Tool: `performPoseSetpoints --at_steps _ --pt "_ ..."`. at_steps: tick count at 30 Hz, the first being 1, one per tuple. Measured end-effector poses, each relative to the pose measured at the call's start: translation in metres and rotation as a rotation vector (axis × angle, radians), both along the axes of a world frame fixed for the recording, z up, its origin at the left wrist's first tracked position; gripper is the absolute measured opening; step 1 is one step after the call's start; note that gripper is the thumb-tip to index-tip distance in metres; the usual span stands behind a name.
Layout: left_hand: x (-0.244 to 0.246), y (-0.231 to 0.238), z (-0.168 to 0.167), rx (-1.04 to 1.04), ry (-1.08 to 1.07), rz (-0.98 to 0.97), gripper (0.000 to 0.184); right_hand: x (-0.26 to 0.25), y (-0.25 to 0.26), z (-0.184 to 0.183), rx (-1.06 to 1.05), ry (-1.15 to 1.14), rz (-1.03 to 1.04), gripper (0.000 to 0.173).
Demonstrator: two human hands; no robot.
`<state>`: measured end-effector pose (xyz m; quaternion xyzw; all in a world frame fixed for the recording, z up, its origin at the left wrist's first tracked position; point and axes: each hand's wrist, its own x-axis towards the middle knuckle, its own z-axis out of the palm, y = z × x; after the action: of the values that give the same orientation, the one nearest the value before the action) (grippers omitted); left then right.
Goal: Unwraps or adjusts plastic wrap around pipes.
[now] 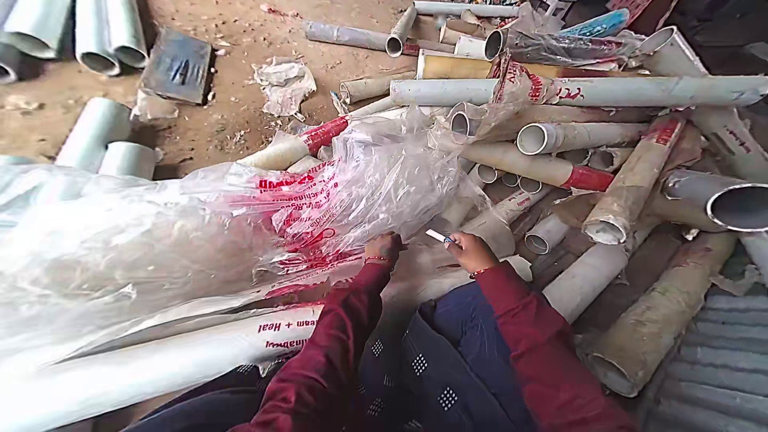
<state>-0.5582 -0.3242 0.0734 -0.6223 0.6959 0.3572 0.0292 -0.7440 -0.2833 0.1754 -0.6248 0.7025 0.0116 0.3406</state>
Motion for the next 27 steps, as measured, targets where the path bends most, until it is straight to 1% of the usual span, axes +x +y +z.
performPoseSetpoints --at_steps 3,6,8,11,13,16,20,22,24,26,27 --pt "0.002 -0.001 0.003 0.008 0.023 0.036 0.037 0.007 0.001 -0.014 0.148 0.195 0.310 0.033" --pt "0.004 0.000 0.003 0.026 0.043 0.056 0.037 0.037 0.014 -0.033 0.227 0.311 0.596 0.034" --pt "0.005 -0.001 0.003 0.028 0.042 0.043 0.036 0.059 0.024 -0.043 0.191 0.402 0.746 0.034" --pt "0.006 0.000 0.006 0.042 0.020 0.026 0.038 0.076 0.033 -0.068 0.020 0.491 0.897 0.030" --pt "0.006 0.001 0.008 0.038 0.008 0.031 0.037 0.081 0.033 -0.077 0.100 0.566 0.919 0.029" --pt "0.005 0.004 0.010 0.015 0.015 0.042 0.036 0.081 0.033 -0.073 0.229 0.603 0.904 0.032" --pt "0.005 0.011 0.008 -0.036 0.049 0.083 0.036 0.071 0.032 -0.066 0.251 0.578 0.872 0.033" --pt "0.005 0.014 0.008 -0.057 0.058 0.114 0.037 0.066 0.029 -0.063 0.263 0.601 0.863 0.033" --pt "0.008 0.011 0.013 -0.094 0.093 0.173 0.037 0.057 0.024 -0.058 0.320 0.616 0.766 0.034" --pt "0.008 0.005 0.026 -0.199 0.134 0.200 0.033 0.040 0.017 -0.056 0.409 0.633 0.568 0.033" --pt "0.008 0.003 0.032 -0.268 0.156 0.190 0.030 0.031 0.013 -0.055 0.433 0.651 0.525 0.032"
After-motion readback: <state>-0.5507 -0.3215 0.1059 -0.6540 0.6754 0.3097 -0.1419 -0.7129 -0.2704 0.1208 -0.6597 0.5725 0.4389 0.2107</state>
